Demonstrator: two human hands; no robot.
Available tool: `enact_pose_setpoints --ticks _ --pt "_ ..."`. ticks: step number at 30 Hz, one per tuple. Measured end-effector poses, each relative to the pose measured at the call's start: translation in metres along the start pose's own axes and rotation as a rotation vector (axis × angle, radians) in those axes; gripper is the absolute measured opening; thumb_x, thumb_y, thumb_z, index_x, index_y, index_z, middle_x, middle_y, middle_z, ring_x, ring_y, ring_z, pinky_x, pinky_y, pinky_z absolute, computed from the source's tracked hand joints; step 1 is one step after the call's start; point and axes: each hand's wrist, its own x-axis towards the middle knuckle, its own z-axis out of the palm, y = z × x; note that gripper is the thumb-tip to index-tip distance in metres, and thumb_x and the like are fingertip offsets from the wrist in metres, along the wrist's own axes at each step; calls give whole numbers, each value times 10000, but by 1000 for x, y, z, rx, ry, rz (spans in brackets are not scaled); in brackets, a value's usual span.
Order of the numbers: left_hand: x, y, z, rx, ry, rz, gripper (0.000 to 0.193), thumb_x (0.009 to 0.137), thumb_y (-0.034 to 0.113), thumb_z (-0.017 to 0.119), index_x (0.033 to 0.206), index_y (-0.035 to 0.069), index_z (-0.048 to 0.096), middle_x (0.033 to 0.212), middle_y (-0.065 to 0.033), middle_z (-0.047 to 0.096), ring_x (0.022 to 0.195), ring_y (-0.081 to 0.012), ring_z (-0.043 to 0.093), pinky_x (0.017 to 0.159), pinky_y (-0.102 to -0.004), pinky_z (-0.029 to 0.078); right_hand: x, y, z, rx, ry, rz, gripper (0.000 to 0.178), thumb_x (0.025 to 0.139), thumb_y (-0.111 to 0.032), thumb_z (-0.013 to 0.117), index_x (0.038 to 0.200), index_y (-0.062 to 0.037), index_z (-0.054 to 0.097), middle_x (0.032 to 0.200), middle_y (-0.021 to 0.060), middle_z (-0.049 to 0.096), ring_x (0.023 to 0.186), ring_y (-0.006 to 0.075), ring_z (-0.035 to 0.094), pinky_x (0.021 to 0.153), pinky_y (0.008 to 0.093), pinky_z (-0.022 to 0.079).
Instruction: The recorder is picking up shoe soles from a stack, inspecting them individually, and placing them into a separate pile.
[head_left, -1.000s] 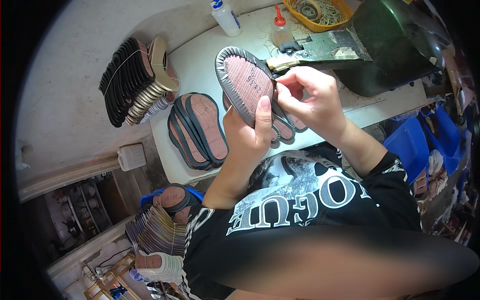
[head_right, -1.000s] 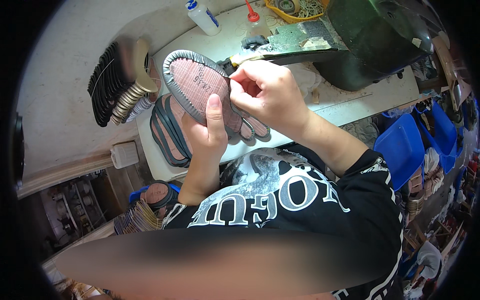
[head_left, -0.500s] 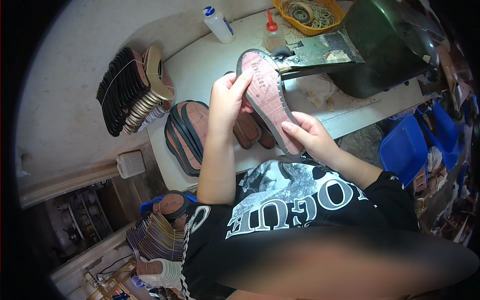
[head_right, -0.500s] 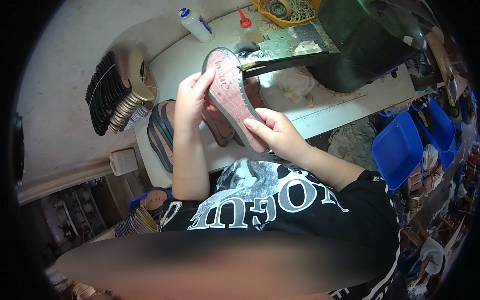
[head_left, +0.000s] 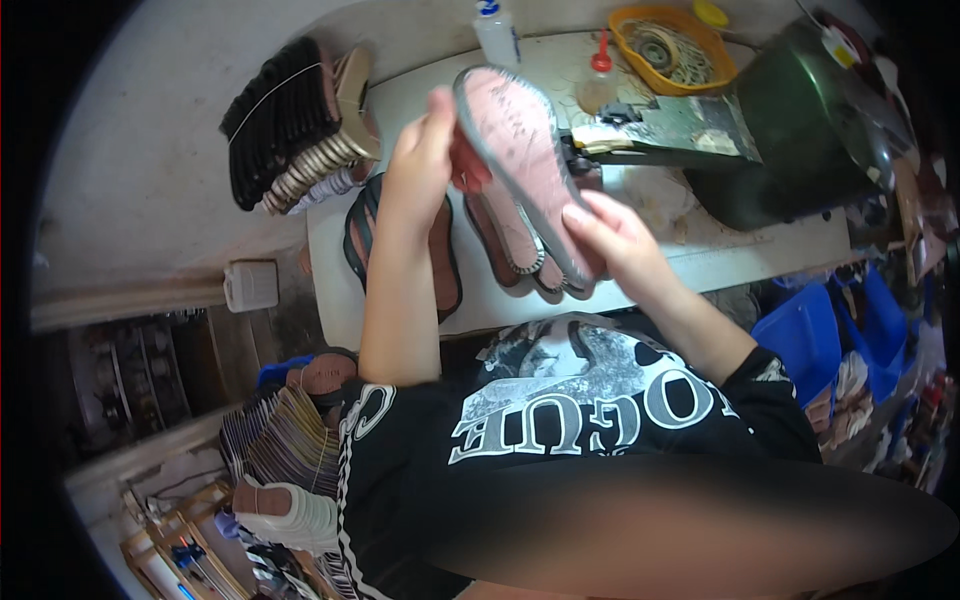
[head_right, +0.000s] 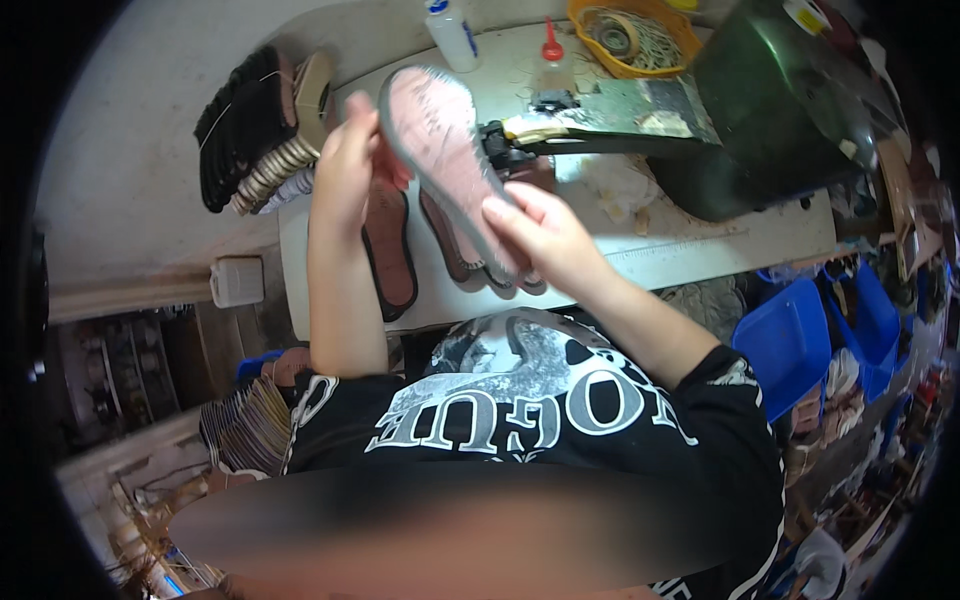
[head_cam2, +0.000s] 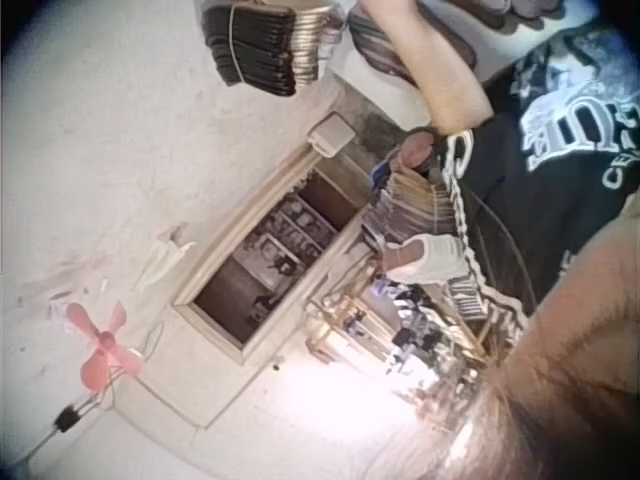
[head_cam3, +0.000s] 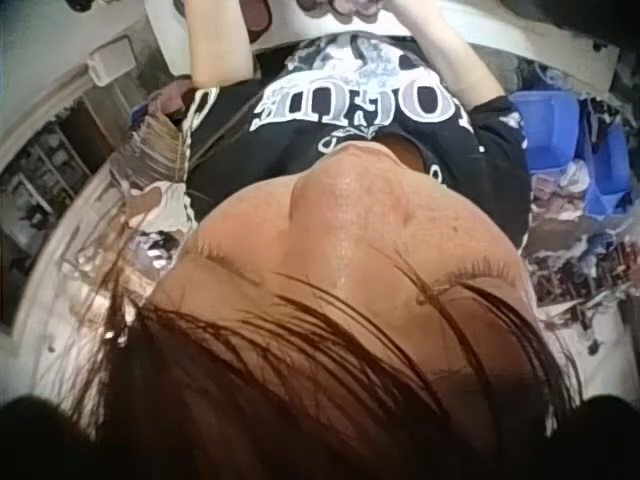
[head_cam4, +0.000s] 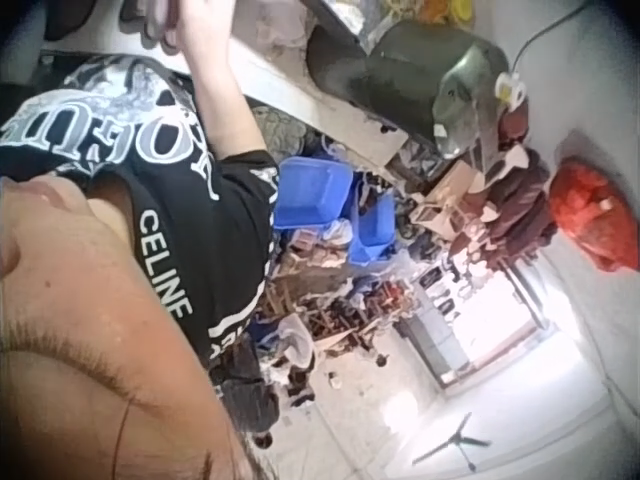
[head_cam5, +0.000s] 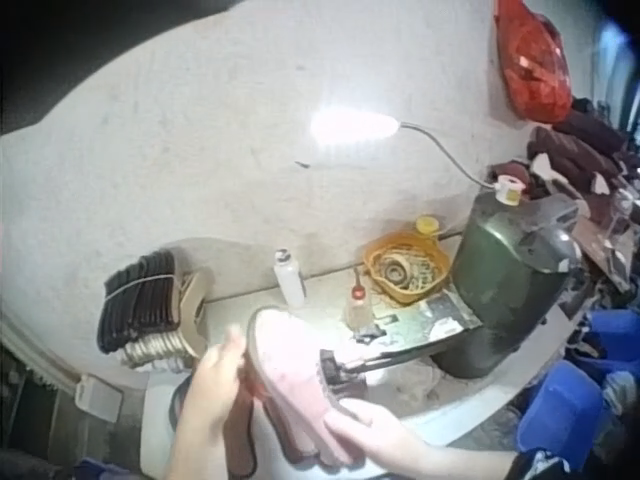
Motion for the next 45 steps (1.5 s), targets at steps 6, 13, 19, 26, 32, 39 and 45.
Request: enact_pose_setpoints --ticks 6,13,19,26,32,39,45 --pt "-93 -96 -48 1434 370 -36 912 721 450 727 1387 -35 334 1476 -260 246 1371 -385 226 1114 -500 178 12 47 8 -823 0 -86 401 926 -283 548 1183 18 489 840 137 655 757 238 637 707 350 502" --pt "-121 -124 -38 1323 475 92 703 679 246 765 1277 24 470 1454 -185 306 1344 -369 248 1051 -612 132 9 33 19 -1230 -21 -148 473 864 -323 588 1215 -29 469 678 177 642 680 384 640 626 456 502" --pt "-116 -122 -47 1109 682 344 201 742 170 700 898 68 625 1096 -72 571 1122 -309 417 942 -492 257 -2 32 21 -830 -190 4 268 885 -222 615 1048 -11 587 689 97 628 608 182 597 592 316 469" --pt "-130 -92 -7 182 570 470 111 918 60 570 928 51 460 980 -57 498 802 -97 463 725 -215 376 1 22 28 -340 -123 -34 380 893 -242 648 1175 -4 558 1138 92 596 973 143 573 850 282 464" --pt "-137 -104 31 32 359 457 141 955 142 545 940 63 429 818 -15 494 720 -74 452 650 -212 365 12 4 30 130 -91 -133 354 889 -150 653 1195 7 566 1082 57 647 979 103 588 885 267 466" --pt "-74 -32 35 -382 95 99 552 859 294 681 1234 -44 456 1086 -116 605 990 -186 601 867 -306 484 -10 -6 22 -216 -214 -286 320 897 -196 654 1129 21 620 970 43 661 899 87 581 805 246 469" --pt "-48 -28 48 -809 23 -63 360 867 114 625 1183 -28 526 1023 -125 653 859 -166 658 785 -287 537 15 26 -9 434 -378 -9 515 851 -317 701 1210 15 540 1142 104 611 1070 173 587 941 336 470"
